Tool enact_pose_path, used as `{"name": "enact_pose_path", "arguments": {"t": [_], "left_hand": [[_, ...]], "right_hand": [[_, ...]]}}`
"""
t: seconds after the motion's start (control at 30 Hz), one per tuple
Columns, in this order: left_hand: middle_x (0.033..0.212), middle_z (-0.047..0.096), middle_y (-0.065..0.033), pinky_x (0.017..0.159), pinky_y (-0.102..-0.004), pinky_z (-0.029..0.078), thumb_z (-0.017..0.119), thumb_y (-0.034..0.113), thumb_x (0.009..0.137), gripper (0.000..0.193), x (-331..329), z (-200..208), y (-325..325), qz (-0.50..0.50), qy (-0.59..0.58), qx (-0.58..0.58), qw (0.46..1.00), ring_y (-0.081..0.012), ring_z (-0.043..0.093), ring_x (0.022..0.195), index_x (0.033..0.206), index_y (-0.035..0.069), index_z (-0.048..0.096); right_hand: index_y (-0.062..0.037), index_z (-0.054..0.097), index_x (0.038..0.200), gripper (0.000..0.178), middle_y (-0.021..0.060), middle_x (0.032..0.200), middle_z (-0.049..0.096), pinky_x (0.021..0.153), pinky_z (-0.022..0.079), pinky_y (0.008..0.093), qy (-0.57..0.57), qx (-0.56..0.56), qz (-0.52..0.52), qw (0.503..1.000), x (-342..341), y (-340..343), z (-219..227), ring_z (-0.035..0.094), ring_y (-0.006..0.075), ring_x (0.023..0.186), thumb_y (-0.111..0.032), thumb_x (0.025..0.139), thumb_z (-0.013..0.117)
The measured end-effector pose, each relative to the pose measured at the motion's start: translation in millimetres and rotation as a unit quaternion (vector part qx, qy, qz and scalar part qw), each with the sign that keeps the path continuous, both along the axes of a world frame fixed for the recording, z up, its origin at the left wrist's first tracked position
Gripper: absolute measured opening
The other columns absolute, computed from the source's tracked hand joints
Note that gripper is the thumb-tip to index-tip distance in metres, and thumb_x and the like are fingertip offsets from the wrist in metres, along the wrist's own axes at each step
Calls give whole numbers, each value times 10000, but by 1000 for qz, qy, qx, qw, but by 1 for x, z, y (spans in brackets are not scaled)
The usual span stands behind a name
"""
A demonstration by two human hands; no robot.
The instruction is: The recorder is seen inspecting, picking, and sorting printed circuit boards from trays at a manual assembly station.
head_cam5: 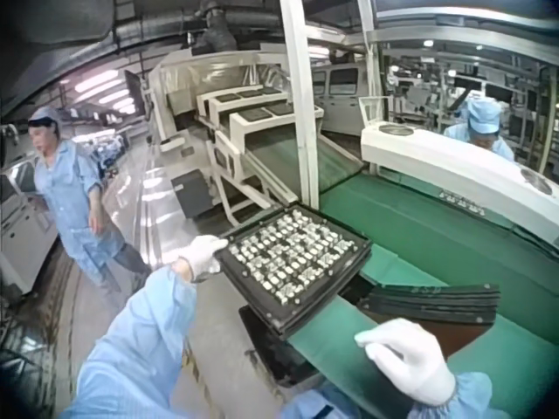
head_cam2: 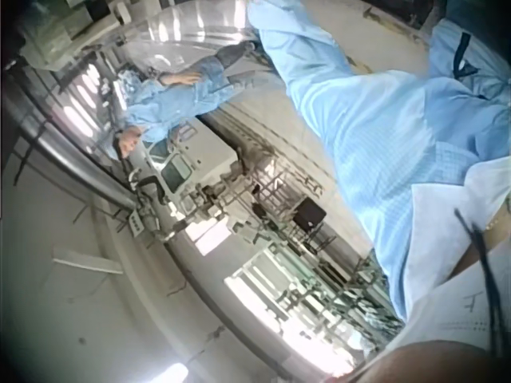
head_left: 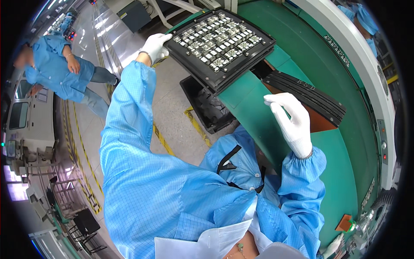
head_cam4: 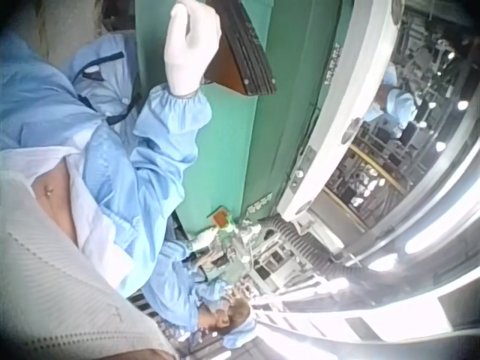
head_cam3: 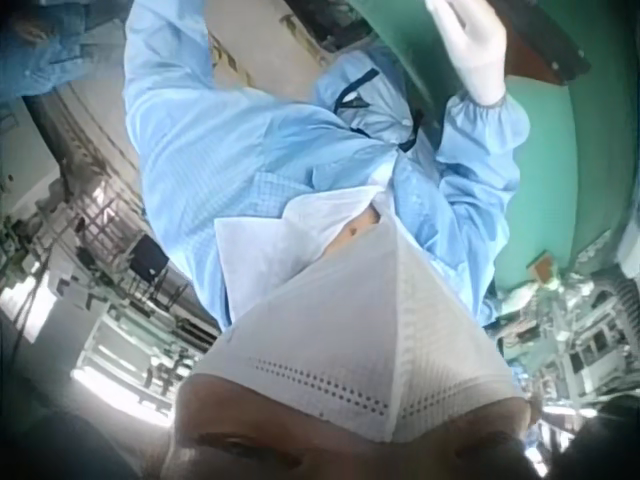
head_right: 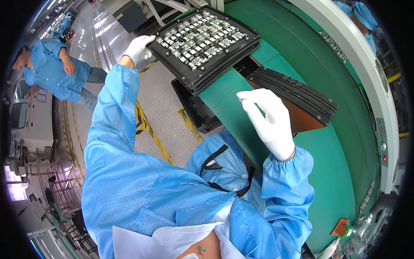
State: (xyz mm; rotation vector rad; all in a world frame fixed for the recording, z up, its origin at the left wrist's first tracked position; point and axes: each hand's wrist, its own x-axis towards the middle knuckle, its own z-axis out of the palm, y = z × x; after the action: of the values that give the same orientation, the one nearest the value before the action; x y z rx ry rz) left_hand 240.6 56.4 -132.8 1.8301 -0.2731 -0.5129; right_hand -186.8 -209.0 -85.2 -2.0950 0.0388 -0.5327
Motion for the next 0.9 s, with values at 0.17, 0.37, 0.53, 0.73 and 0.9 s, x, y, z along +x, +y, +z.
{"name": "enact_pose_path", "arguments": {"t": [0.17,0.37,0.53,0.73,0.9], "left_hand": [[784,644,-149,438,-323,457,765,400,920,501,-9,12,-7,30,-96,175,979,-180,599,523,1116,-26,590],[841,671,-130,666,-372,549,670,498,941,536,-39,48,11,17,-313,267,911,-241,679,689,1147,5,621],[1095,655,-136,928,-413,516,615,155,917,373,-97,29,15,-239,-528,140,803,-302,630,1064,1286,108,653],[1001,635,-111,843,-423,519,585,-21,792,503,-100,24,-5,-237,-665,244,665,-323,622,950,1269,121,658],[951,632,-100,817,-430,527,604,13,780,355,-103,31,-7,-239,-672,277,644,-314,624,923,1120,88,676]], "right_hand": [[-33,734,1091,179,96,995,709,896,502,357,7,-45,-2,999,28,2,-4,670,254,959,-121,949,671],[-35,690,1190,390,146,1111,682,935,491,430,-72,-198,12,977,84,14,-20,631,336,1045,-267,882,750],[-68,634,1306,727,144,1206,623,980,462,449,-43,-323,7,945,117,39,-36,581,351,1096,-453,729,849],[-94,657,1231,683,103,1177,609,957,449,435,20,-351,-17,936,125,45,-34,574,300,1062,-497,711,845],[-124,702,1099,548,90,1141,619,921,476,440,18,-330,4,944,128,41,-36,577,300,1038,-472,704,858]]}}
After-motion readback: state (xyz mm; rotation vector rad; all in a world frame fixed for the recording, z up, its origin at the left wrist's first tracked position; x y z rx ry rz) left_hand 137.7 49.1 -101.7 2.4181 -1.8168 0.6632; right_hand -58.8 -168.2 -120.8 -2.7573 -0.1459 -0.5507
